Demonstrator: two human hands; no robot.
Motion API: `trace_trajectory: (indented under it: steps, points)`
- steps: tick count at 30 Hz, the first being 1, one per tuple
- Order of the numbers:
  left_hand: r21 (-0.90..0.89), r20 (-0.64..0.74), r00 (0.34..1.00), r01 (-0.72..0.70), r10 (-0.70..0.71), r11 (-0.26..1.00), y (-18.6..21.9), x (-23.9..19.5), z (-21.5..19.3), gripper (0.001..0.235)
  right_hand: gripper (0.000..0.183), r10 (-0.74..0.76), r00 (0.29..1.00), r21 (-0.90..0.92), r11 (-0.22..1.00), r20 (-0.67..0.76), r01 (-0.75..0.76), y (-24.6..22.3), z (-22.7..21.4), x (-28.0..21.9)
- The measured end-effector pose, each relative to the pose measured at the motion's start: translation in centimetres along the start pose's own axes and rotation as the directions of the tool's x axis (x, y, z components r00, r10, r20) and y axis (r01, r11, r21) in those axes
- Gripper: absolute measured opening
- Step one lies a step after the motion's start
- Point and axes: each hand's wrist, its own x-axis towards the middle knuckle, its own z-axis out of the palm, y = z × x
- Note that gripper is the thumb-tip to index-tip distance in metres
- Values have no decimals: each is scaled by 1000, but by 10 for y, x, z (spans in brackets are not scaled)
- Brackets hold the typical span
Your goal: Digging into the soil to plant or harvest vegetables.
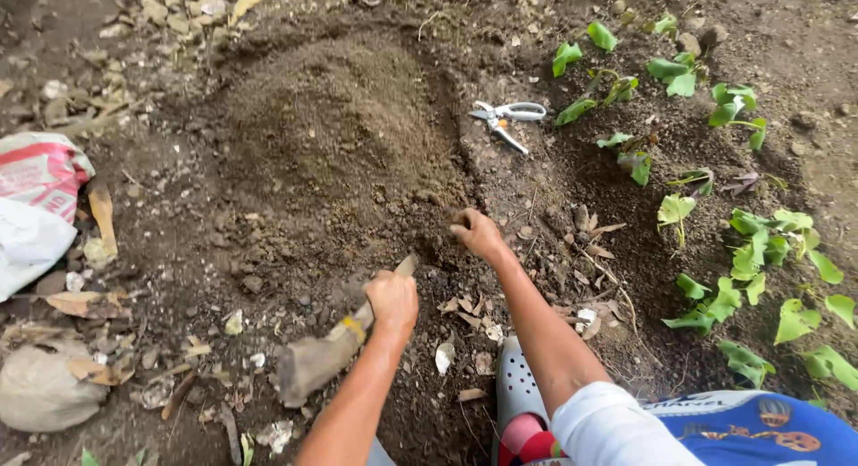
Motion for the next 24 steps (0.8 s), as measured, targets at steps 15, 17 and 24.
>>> trace_trajectory:
  steps: [15,17,24]
  points:
    - [-460,247,968,163,-50,873,-94,-5,9,38,16,111,841,748,408,529,-524,112,116,-23]
    - [-439,273,962,150,-28,886,-95,11,-18,37,16,168,812,737,349,558,-579,108,112,-33]
    - [-262,241,970,88,-23,961,-63,33,-25,18,37,23,967,959,-142,252,-247,30,-41,17]
